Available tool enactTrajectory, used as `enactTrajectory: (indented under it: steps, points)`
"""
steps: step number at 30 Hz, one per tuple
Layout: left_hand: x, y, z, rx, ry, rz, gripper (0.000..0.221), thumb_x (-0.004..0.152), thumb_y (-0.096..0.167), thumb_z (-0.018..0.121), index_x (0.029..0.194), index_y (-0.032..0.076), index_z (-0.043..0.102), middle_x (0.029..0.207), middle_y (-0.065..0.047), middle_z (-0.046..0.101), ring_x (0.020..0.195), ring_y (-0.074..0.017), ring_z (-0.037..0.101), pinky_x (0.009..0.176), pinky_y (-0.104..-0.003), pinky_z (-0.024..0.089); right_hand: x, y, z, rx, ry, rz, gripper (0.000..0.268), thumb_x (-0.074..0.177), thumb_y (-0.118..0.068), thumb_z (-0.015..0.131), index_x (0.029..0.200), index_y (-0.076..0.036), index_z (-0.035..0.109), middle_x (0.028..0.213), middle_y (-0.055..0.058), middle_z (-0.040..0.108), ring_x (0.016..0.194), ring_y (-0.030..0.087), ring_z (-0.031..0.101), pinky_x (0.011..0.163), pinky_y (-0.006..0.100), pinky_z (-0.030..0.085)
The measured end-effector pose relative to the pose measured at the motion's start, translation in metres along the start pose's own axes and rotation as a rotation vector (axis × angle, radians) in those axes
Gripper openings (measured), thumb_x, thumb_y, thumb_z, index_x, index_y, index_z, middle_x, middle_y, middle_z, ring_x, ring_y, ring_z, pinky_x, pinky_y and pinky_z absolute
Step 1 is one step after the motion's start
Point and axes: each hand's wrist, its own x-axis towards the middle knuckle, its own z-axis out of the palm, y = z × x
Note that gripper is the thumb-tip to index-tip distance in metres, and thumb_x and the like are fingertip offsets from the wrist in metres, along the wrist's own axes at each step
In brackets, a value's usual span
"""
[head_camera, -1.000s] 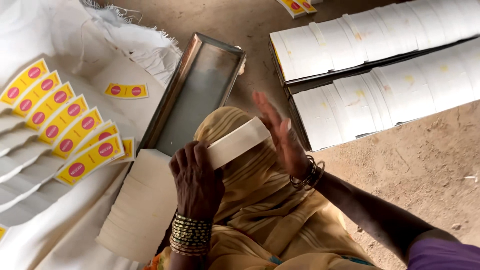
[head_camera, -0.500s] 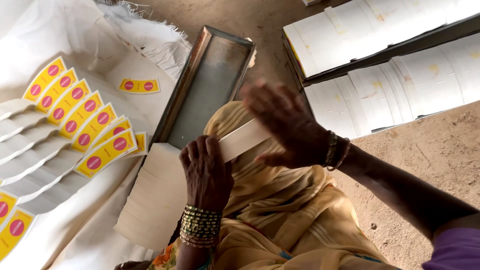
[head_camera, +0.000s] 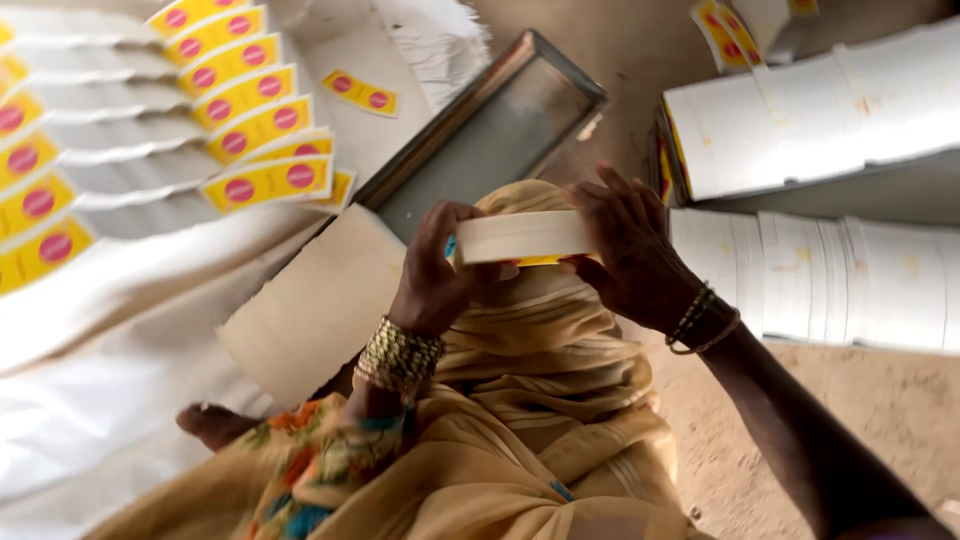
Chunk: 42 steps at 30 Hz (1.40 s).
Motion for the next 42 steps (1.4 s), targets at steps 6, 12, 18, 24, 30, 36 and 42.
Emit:
enactTrajectory:
  steps: [6, 12, 18, 24, 30, 36, 42]
  points:
    - [-0.018, -0.012, 0.057, -0.682, 0.133, -0.088, 0.057, 0.088, 0.015, 0.079, 0.134, 0.007, 0.047, 0.127, -0.012, 0.060, 0.124, -0.0293, 0.062, 0.104, -0.039, 0.053, -0.019, 0.021, 0.026, 0.291, 0.091, -0.016, 0.060, 0.098, -0.040, 0.065, 0.145, -0.008, 0.045, 0.141, 0.017, 0.056, 0.152, 0.038, 0.041, 0.121, 0.052, 0.030]
    - [-0.018, 0.048, 0.034, -0.165, 0.192, 0.169, 0.055, 0.092, 0.018, 0.079, 0.137, 0.007, 0.048, 0.128, -0.017, 0.057, 0.124, -0.0339, 0.057, 0.108, -0.044, 0.048, -0.038, 0.011, 0.015, 0.780, 0.020, 0.393, 0.063, 0.089, -0.043, 0.074, 0.134, -0.008, 0.047, 0.123, 0.013, 0.062, 0.113, 0.022, 0.060, 0.094, 0.036, 0.052]
    - [-0.038, -0.001, 0.029, -0.026, 0.160, 0.030, 0.048, 0.079, 0.020, 0.082, 0.116, 0.009, 0.054, 0.113, -0.011, 0.062, 0.109, -0.0347, 0.056, 0.099, -0.045, 0.045, -0.023, -0.006, 0.003, 0.153, 0.107, 0.042, 0.058, 0.083, -0.031, 0.081, 0.129, -0.004, 0.057, 0.127, 0.017, 0.062, 0.120, 0.038, 0.055, 0.101, 0.047, 0.047]
    - [-0.052, -0.012, 0.027, 0.070, 0.167, 0.072, 0.062, 0.082, 0.008, 0.080, 0.134, 0.010, 0.046, 0.126, -0.016, 0.056, 0.119, -0.0369, 0.052, 0.102, -0.048, 0.044, -0.009, -0.014, -0.002, 0.202, 0.075, -0.034, 0.049, 0.089, -0.028, 0.078, 0.126, -0.007, 0.055, 0.128, 0.014, 0.059, 0.124, 0.032, 0.057, 0.106, 0.044, 0.048]
    - [-0.058, 0.016, 0.043, -0.590, 0.175, -0.013, 0.104, 0.080, -0.001, 0.073, 0.161, 0.011, 0.010, 0.158, -0.016, 0.040, 0.152, -0.0334, 0.035, 0.123, -0.046, 0.036, -0.019, -0.003, 0.011, 0.542, -0.005, 0.108, 0.053, 0.094, -0.023, 0.074, 0.137, -0.007, 0.049, 0.133, 0.011, 0.055, 0.127, 0.026, 0.056, 0.108, 0.040, 0.047]
    - [-0.055, -0.003, 0.046, -0.241, 0.222, 0.098, 0.074, 0.086, 0.003, 0.076, 0.150, 0.010, 0.039, 0.155, -0.017, 0.047, 0.150, -0.0363, 0.043, 0.125, -0.047, 0.039, -0.018, -0.004, 0.006, 0.379, -0.021, 0.078, 0.056, 0.094, -0.023, 0.072, 0.141, -0.007, 0.046, 0.135, 0.011, 0.054, 0.130, 0.027, 0.055, 0.111, 0.040, 0.045]
    - [-0.043, 0.005, 0.026, -0.105, 0.269, 0.148, 0.048, 0.072, 0.018, 0.086, 0.114, 0.010, 0.062, 0.115, -0.008, 0.063, 0.117, -0.0294, 0.060, 0.102, -0.044, 0.049, -0.013, 0.003, 0.006, 0.557, -0.037, 0.043, 0.056, 0.097, -0.028, 0.072, 0.142, -0.006, 0.045, 0.152, 0.011, 0.047, 0.142, 0.025, 0.048, 0.115, 0.039, 0.044]
